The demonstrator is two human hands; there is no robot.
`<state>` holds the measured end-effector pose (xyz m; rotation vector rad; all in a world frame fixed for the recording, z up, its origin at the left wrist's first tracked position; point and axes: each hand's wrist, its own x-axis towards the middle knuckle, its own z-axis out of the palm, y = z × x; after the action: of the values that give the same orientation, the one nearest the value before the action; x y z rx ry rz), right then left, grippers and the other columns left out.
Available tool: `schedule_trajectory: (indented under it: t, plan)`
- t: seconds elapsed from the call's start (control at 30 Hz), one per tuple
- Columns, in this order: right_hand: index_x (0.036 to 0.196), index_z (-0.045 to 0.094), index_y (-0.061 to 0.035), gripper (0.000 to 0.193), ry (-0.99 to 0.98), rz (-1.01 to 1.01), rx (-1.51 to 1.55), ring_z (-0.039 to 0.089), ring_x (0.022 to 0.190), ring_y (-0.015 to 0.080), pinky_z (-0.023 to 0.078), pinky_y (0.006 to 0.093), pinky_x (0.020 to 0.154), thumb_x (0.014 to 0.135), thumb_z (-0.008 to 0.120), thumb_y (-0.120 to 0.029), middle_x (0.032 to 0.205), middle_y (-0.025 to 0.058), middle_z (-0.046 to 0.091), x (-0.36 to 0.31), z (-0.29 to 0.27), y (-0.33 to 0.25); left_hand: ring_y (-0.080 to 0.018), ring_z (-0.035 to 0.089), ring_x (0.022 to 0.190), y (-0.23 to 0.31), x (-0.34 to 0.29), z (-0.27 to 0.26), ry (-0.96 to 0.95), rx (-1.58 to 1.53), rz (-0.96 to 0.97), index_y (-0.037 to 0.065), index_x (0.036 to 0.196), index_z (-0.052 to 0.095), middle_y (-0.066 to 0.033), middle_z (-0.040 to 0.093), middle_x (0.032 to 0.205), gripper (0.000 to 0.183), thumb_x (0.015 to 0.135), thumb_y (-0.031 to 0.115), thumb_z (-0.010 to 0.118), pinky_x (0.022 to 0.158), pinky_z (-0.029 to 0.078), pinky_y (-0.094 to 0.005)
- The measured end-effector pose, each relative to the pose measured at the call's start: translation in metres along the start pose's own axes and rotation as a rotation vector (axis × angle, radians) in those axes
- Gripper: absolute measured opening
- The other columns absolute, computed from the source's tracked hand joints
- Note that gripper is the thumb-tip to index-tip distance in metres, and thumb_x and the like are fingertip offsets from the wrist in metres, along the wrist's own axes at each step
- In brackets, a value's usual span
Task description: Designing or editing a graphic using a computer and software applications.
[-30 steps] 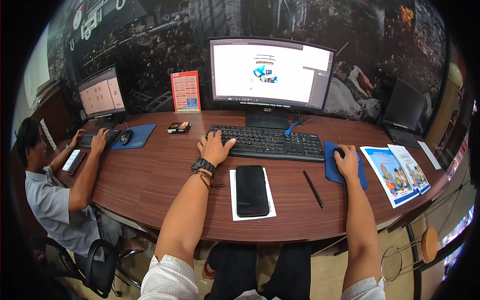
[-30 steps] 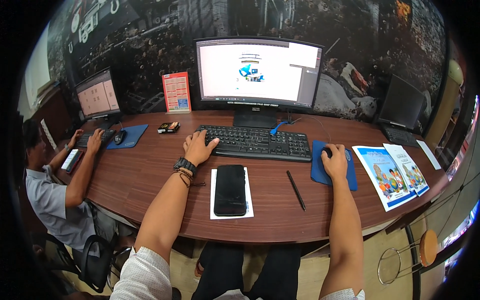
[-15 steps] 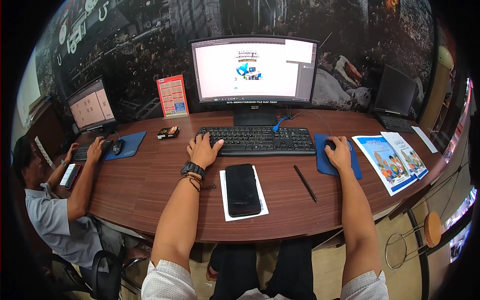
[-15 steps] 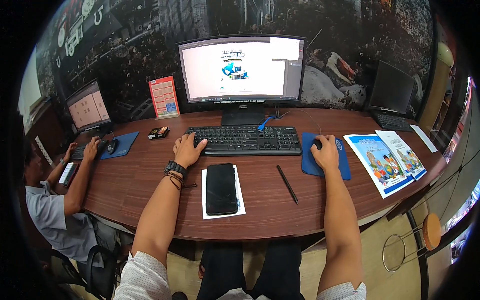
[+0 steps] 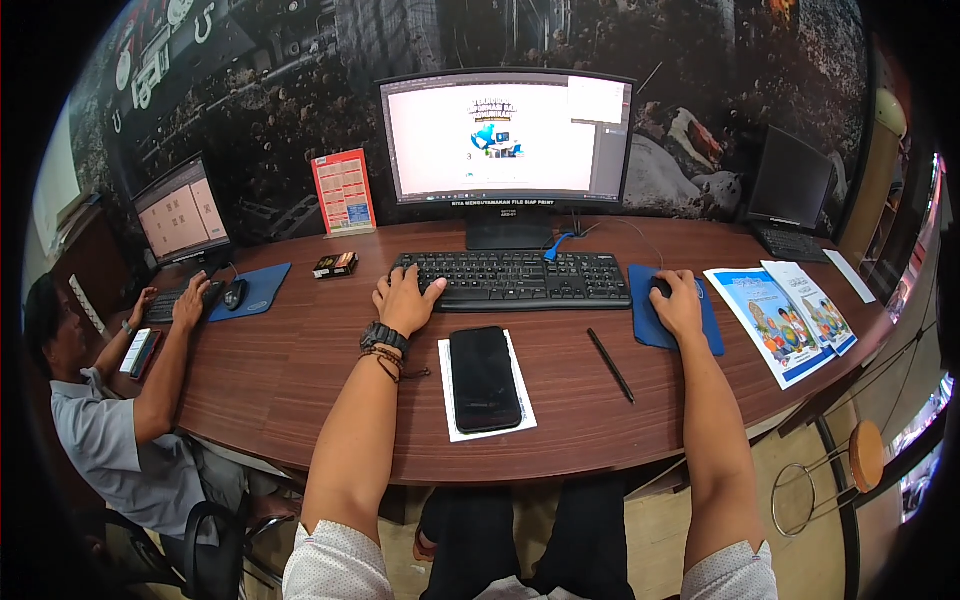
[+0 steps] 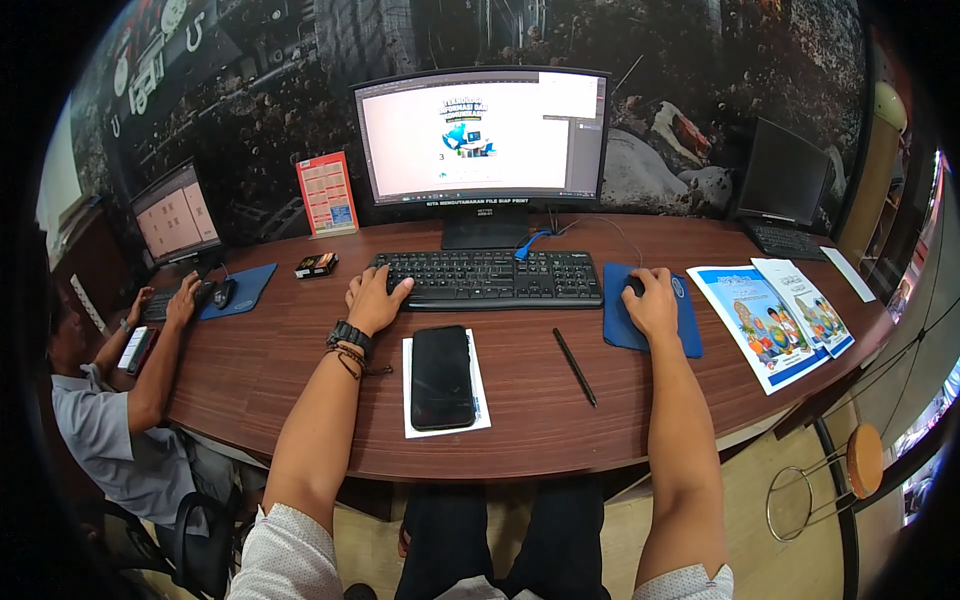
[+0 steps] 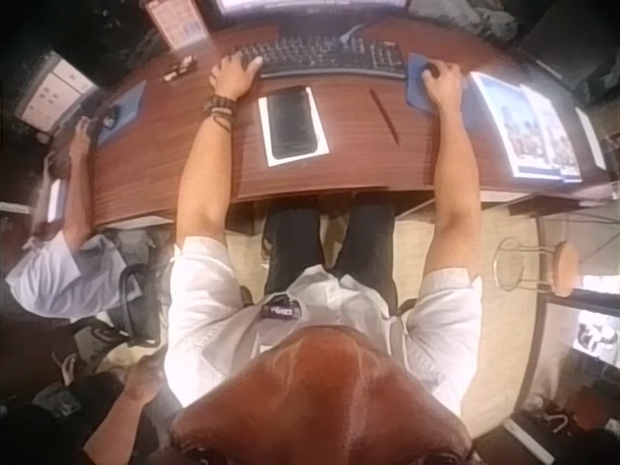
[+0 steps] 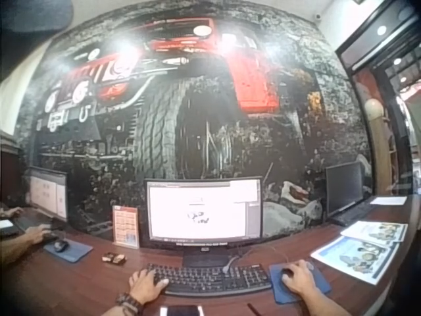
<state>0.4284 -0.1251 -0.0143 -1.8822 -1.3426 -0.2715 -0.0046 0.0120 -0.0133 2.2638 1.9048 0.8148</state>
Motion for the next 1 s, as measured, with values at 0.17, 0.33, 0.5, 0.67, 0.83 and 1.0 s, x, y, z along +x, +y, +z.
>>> schedule_trajectory:
  t: [0.17,0.33,0.5,0.67,0.83,1.0]
  plan:
    - [0.114,0.068,-0.0084,0.037,-0.023,0.007,0.009,0.056,0.112,0.0368,0.046,0.0429,0.096,0.080,0.065,-0.022,0.119,0.0166,0.056,0.000,-0.001,-0.001,-0.0436,0.029,0.138,-0.001,-0.001,0.000,0.000,0.006,0.000,0.004,0.141,0.047,-0.0205,0.041,0.147,0.076,0.092,0.061,0.053,0.113,0.019,-0.0605]
    - [0.111,0.069,-0.0088,0.035,-0.035,-0.022,0.000,0.058,0.111,0.0367,0.049,0.0439,0.094,0.079,0.065,-0.023,0.122,0.0159,0.055,0.001,0.000,0.001,-0.0439,0.029,0.137,0.000,0.000,0.002,-0.005,0.013,0.003,0.004,0.141,0.047,-0.0207,0.041,0.147,0.076,0.092,0.061,0.053,0.112,0.019,-0.0604]
    - [0.104,0.071,-0.0111,0.028,0.144,-0.312,-0.121,0.053,0.114,0.0352,0.041,0.0459,0.099,0.077,0.068,-0.018,0.116,0.0148,0.056,0.002,0.001,-0.009,-0.0438,0.029,0.137,-0.001,0.002,0.001,0.000,0.007,0.007,0.004,0.142,0.047,-0.0210,0.041,0.146,0.075,0.092,0.061,0.053,0.112,0.020,-0.0603]
    - [0.096,0.072,-0.0104,0.019,0.009,-0.459,0.038,0.049,0.116,0.0341,0.036,0.0481,0.102,0.077,0.070,-0.013,0.111,0.0121,0.058,0.002,0.020,-0.035,-0.0432,0.030,0.137,0.000,0.001,0.000,-0.004,0.023,-0.001,0.004,0.142,0.047,-0.0207,0.041,0.146,0.076,0.092,0.062,0.052,0.112,0.020,-0.0605]
    - [0.087,0.073,-0.0097,0.011,-0.048,-0.499,0.031,0.045,0.125,0.0348,0.027,0.0601,0.108,0.080,0.071,-0.019,0.111,0.0106,0.059,0.000,0.029,-0.049,-0.0432,0.030,0.137,0.001,0.001,0.002,-0.006,0.016,-0.003,0.004,0.142,0.047,-0.0205,0.041,0.146,0.076,0.092,0.062,0.052,0.112,0.020,-0.0609]
    - [0.084,0.072,-0.0106,0.011,-0.121,-0.460,-0.001,0.042,0.127,0.0352,0.024,0.0615,0.112,0.079,0.072,-0.020,0.111,0.0101,0.059,0.001,0.028,-0.056,-0.0431,0.029,0.137,0.000,0.001,0.002,-0.007,0.025,-0.003,0.005,0.142,0.046,-0.0205,0.041,0.146,0.076,0.092,0.062,0.051,0.112,0.019,-0.0613]
